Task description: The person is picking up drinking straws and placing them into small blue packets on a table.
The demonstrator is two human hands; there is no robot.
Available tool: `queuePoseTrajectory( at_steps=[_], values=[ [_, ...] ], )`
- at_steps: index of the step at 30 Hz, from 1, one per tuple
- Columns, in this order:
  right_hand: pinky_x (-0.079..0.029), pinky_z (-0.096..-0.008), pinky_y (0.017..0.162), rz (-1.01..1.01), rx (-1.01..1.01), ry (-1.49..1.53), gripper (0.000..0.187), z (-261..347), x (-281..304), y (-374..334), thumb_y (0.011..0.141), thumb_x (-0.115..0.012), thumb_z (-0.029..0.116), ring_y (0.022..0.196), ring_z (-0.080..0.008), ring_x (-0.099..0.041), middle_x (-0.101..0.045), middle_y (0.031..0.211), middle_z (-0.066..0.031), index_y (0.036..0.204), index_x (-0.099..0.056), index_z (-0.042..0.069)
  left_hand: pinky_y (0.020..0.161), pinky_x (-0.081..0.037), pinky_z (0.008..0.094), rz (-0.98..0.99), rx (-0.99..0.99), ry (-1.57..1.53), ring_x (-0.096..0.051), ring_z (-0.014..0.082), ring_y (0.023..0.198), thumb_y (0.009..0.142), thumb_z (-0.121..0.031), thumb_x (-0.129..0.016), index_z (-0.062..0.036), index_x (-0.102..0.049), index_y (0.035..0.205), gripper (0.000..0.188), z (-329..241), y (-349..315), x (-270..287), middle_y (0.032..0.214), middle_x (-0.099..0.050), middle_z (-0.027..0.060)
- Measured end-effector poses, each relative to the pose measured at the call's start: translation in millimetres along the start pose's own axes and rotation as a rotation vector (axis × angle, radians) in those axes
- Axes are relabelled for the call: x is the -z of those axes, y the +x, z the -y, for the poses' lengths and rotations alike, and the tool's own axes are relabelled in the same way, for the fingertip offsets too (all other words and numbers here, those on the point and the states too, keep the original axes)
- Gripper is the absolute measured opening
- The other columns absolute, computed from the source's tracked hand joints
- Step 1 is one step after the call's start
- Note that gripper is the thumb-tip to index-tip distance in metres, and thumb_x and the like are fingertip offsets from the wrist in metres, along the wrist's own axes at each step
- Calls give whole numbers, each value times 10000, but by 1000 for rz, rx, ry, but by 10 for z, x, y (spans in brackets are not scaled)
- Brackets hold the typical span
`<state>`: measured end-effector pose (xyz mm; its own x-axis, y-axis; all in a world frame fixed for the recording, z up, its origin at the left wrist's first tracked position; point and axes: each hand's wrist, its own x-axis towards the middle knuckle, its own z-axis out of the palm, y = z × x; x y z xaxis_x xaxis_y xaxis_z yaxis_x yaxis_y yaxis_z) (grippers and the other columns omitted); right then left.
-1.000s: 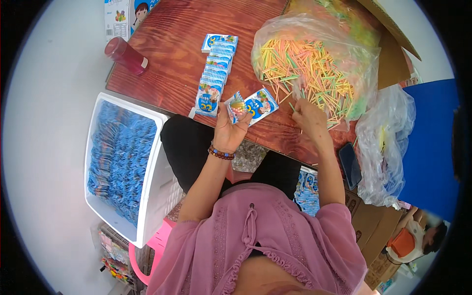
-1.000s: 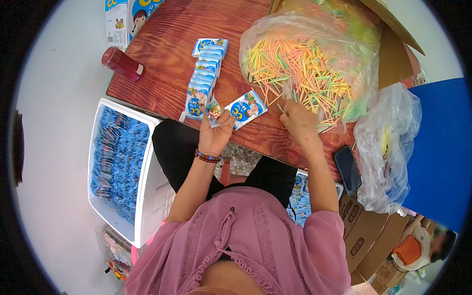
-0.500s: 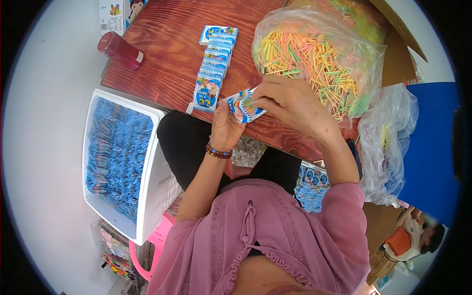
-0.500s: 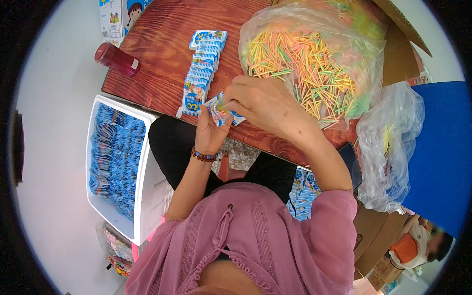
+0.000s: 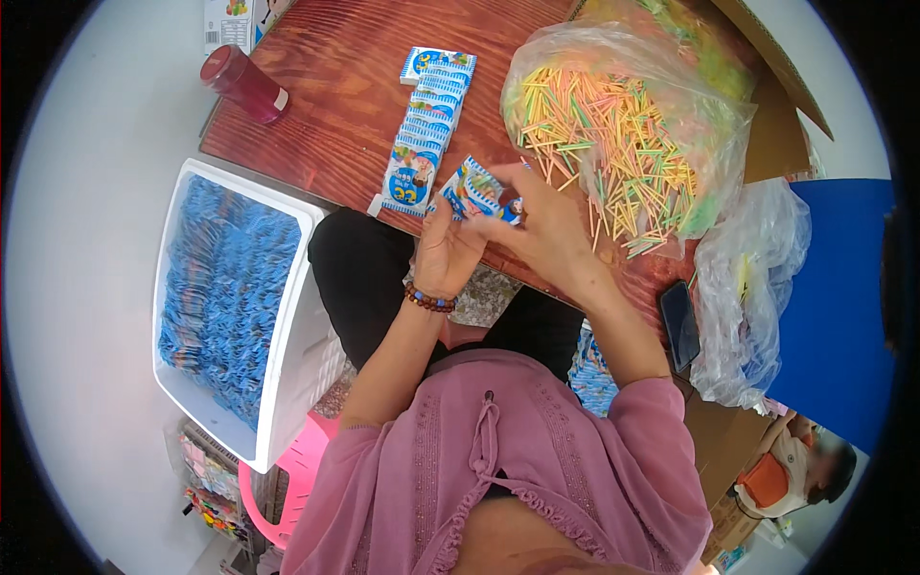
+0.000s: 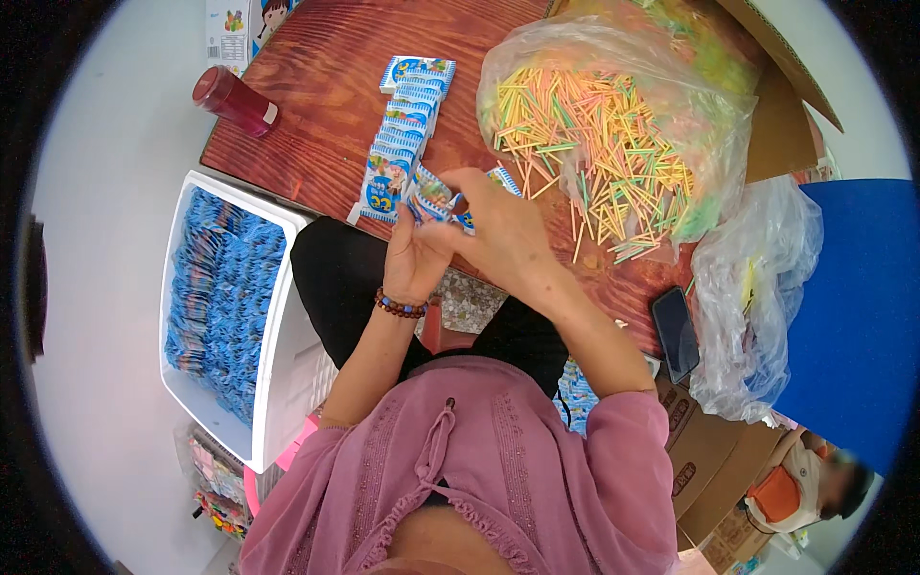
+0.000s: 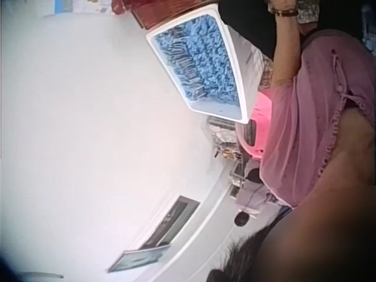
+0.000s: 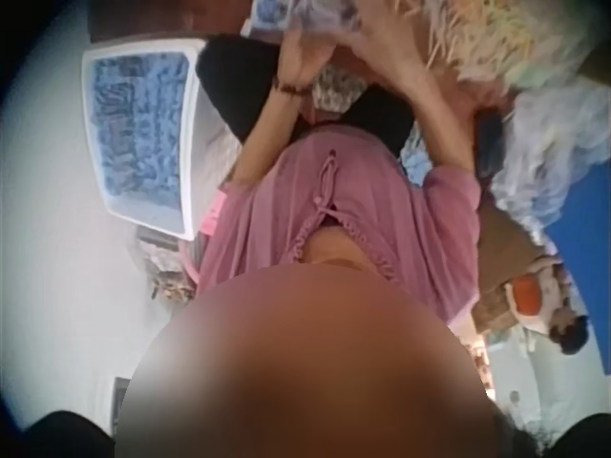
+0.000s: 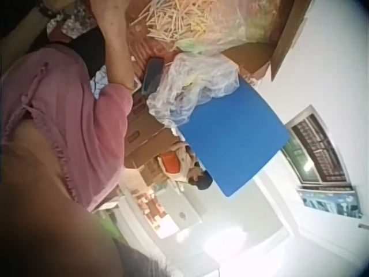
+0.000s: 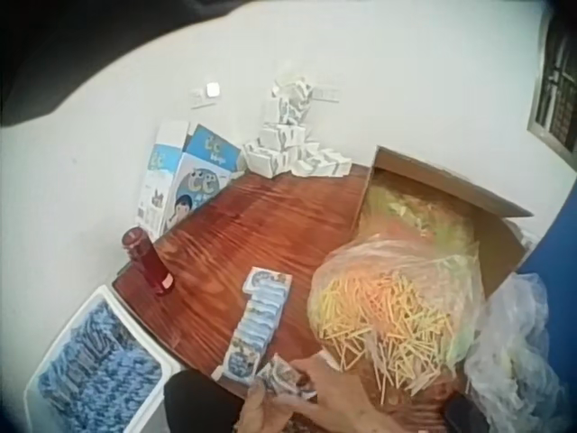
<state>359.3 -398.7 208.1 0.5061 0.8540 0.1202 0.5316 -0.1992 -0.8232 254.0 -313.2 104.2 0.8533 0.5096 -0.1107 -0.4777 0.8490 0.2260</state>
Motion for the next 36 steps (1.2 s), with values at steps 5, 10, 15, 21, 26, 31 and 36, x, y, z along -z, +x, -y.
queuePoseTrajectory(
  at_steps=[5, 10, 15, 21, 26, 31, 36],
  values=[
    [-466, -228, 659, 20, 26, 317, 167, -172, 69, 51, 828, -673, 73, 802, -84, -608, -647, 897, -31, 980, -645, 9, 957, -454, 380, 69, -45, 78, -565, 196, 1100, 947, -170, -540, -12, -493, 1257, 352, -69, -76, -185, 1201, -589, 94],
    [-468, -213, 662, 133, -57, 458, 147, -70, 33, 80, 837, -661, 57, 790, -67, -607, -643, 880, -18, 976, -649, 11, 802, -498, 248, -111, -181, 536, -623, 104, 887, 870, 47, -570, 47, -591, 1119, 250, -169, -140, -116, 1027, -653, 75],
    [-450, -232, 604, 143, -5, 296, 163, -208, -107, 209, 850, -654, 121, 713, -61, -564, -647, 818, -19, 953, -657, -5, 747, -496, 229, -321, -325, 609, -622, 89, 782, 845, 47, -619, 48, -657, 1020, 179, -152, -181, -79, 905, -677, 47],
    [-446, -244, 584, 199, -32, 249, 179, -534, -445, 655, 838, -637, 141, 638, -72, -554, -650, 723, -46, 898, -660, -25, 1005, -371, 313, -343, -727, 1036, -406, 191, 1245, 875, 28, -578, 6, -270, 1405, 613, -201, -199, -54, 1405, -352, 142],
    [-482, -456, 684, 79, 63, -213, 275, -535, -739, 777, 817, -643, 298, 806, -371, -630, -663, 861, -188, 987, -661, 82, 1101, -214, 437, -363, -741, 1641, -245, 353, 1346, 821, -90, -662, 23, -274, 1399, 704, -192, -141, 98, 1450, -241, 218],
    [-485, -434, 673, 125, 18, -248, 251, -516, -676, 796, 817, -643, 284, 808, -346, -640, -668, 829, -157, 957, -658, 76, 1099, -194, 506, -427, -678, 2133, -225, 419, 1340, 735, -162, -752, 44, -209, 1407, 888, -264, 52, 61, 1420, -261, 267],
    [-483, -422, 741, -100, 232, -142, 254, -694, -532, 1287, 843, -615, 267, 846, -340, -627, -656, 854, -173, 965, -650, 48, 1088, -224, 519, -585, -627, 2232, -298, 402, 1303, 694, -194, -791, 58, -170, 1415, 985, -269, 362, 32, 1364, -331, 261]
  ],
)
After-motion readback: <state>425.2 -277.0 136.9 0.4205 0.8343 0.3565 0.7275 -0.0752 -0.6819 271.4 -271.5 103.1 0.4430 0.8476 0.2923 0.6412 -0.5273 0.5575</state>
